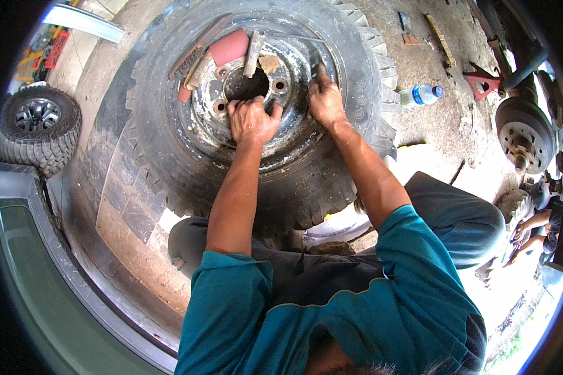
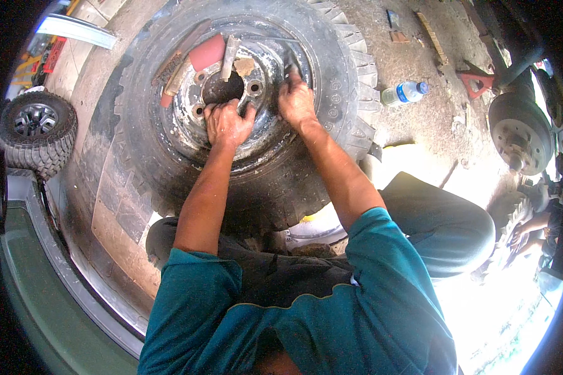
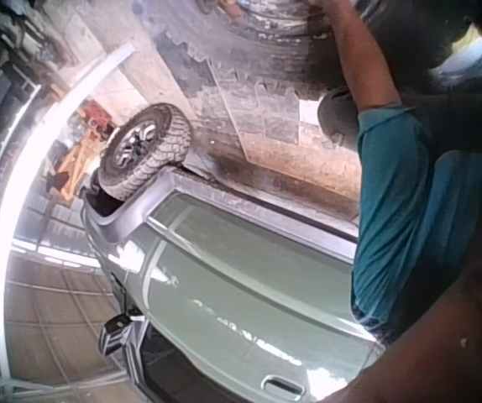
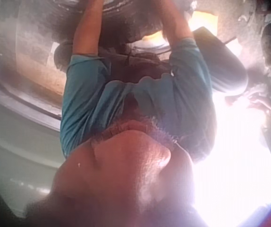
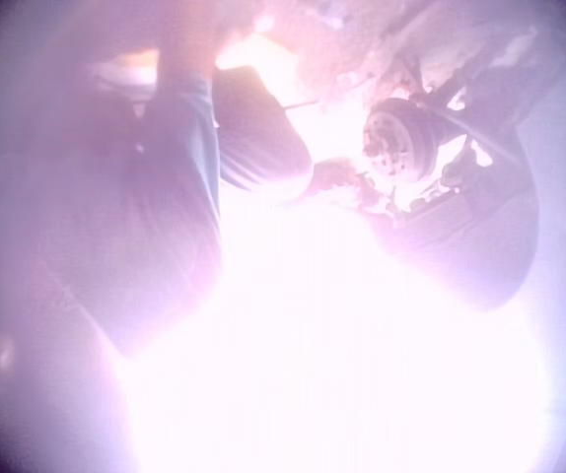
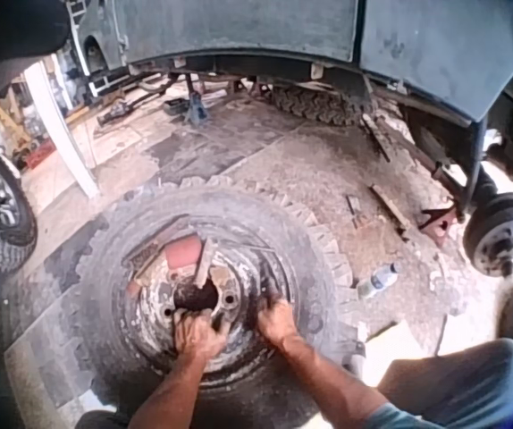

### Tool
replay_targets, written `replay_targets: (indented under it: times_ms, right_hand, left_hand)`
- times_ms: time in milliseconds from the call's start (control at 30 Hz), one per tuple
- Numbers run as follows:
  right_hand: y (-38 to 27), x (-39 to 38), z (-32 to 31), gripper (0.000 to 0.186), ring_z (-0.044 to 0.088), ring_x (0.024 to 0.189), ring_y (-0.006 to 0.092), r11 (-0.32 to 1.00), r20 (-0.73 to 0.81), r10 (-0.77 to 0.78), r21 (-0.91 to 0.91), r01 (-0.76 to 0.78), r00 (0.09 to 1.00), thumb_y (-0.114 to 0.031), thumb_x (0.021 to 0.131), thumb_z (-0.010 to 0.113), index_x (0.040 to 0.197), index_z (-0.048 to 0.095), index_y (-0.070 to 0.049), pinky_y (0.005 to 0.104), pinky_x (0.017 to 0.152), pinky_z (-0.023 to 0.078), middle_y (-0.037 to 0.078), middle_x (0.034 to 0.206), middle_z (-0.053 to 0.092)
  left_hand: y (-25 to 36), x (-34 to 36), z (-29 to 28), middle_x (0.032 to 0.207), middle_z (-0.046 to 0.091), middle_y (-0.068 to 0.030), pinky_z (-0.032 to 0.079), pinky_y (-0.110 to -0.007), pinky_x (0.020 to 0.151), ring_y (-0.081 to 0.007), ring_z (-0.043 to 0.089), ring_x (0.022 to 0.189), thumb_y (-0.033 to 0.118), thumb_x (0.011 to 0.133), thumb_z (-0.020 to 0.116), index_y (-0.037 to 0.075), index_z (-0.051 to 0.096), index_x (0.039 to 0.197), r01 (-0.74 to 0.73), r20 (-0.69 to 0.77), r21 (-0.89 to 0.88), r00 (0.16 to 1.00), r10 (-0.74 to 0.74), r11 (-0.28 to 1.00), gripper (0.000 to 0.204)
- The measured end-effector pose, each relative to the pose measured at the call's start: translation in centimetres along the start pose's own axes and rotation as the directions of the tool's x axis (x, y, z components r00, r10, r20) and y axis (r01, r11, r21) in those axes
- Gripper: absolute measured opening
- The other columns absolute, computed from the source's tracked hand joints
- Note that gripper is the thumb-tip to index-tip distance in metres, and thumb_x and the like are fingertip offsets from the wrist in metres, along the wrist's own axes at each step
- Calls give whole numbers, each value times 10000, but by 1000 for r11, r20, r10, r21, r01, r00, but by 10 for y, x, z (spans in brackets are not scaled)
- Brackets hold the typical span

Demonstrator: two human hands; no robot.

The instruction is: The person sits on the floor and uses a metal tool to pry and scrape the inner rim of a large tire. They hold the tire steady with one hand while working the tool around the inner edge to separate or clean the rim area.

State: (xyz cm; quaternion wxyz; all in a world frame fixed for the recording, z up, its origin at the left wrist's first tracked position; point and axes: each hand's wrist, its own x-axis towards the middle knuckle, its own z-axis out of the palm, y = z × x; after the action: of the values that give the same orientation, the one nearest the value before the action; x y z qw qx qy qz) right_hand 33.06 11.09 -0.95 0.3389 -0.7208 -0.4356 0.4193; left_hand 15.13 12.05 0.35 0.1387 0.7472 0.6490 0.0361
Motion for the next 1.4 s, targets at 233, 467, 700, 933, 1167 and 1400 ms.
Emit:
replay_targets:
  times_ms: [233,467,700,933,1167,1400]
  right_hand:
    - [-11,-8,-7,565,710,580,262,995,116,102,1,-103,988,-176,1002,468,1549,365,-76,412,612,602,275,942,726]
    - [-9,-11,-9,565,708,563,261,995,23,0,96,-3,1000,-166,1000,476,1547,360,-81,399,575,608,252,915,729]
    - [-4,-20,-7,475,731,657,334,990,15,45,135,-47,999,-151,995,502,1445,456,-6,451,639,595,283,907,717]
    - [16,-22,4,178,649,826,542,908,-176,-365,-281,309,914,-164,964,558,1042,554,-5,595,719,532,347,851,660]
    - [-5,-5,-19,125,690,867,438,686,8,-505,-603,407,863,-100,907,563,1025,576,-60,539,738,548,218,982,686]
    - [15,23,-26,204,696,876,395,458,151,-649,-704,542,745,-69,880,591,1071,665,-79,501,756,550,187,946,699]
  left_hand:
    - [-3,0,8,988,720,-275,352,-436,1100,-367,667,1025,502,901,589,49,748,1070,-21,-39,18,999,21,1000,509]
    - [-1,1,7,976,722,-270,350,-435,1101,-358,671,1014,513,902,589,38,749,1060,-17,-40,4,999,17,1000,525]
    - [-1,1,4,976,727,-264,347,-434,1102,-356,677,1001,510,899,590,41,749,1074,-18,-22,8,1000,18,1000,526]
    - [-3,0,9,939,733,-240,357,-444,1063,-357,681,953,474,906,582,35,748,987,-42,-109,21,993,44,999,477]
    - [-5,-2,8,964,737,-235,333,-436,1106,-346,687,971,469,914,566,26,742,1015,-32,-85,0,996,32,999,487]
    - [-5,0,8,934,746,-215,343,-433,1095,-330,702,937,454,905,575,20,741,977,-54,-91,0,994,54,999,470]
